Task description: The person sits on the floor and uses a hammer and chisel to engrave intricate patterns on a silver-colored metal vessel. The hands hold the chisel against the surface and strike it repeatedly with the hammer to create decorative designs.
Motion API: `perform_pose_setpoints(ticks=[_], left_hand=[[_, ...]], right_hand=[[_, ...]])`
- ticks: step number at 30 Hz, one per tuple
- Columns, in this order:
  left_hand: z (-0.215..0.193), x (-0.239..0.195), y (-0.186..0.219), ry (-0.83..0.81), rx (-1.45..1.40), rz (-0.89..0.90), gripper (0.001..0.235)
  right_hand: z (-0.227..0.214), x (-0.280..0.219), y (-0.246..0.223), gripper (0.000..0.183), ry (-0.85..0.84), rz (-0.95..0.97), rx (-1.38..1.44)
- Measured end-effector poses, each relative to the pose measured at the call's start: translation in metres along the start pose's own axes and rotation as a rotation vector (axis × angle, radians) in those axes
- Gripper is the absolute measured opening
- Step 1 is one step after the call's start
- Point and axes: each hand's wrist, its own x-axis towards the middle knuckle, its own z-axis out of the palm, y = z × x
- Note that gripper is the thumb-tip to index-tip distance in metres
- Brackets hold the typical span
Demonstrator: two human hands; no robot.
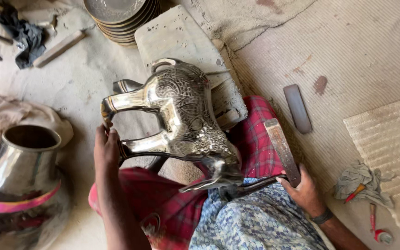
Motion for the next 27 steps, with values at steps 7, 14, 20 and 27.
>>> perform_pose_setpoints(ticks=[7,14,20,27], left_hand=[[0.023,0.013,0.034,-0.009,-0.232,0.064,0.032],[0.03,0.018,0.026,0.295,-0.419,0.274,0.025],[0.029,0.011,0.032,0.441,-0.3,0.36,0.03],[0.037,0.017,0.022,0.659,-0.216,0.311,0.037]], right_hand=[[-0.003,-0.02,0.013,0.053,-0.03,0.007,0.221],[0.016,-0.051,-0.012,0.06,0.016,0.006,0.018],[0.019,-0.036,-0.02,0.06,-0.014,-0.226,-0.042],[0.005,-0.023,-0.015,0.068,-0.252,-0.218,-0.023]])
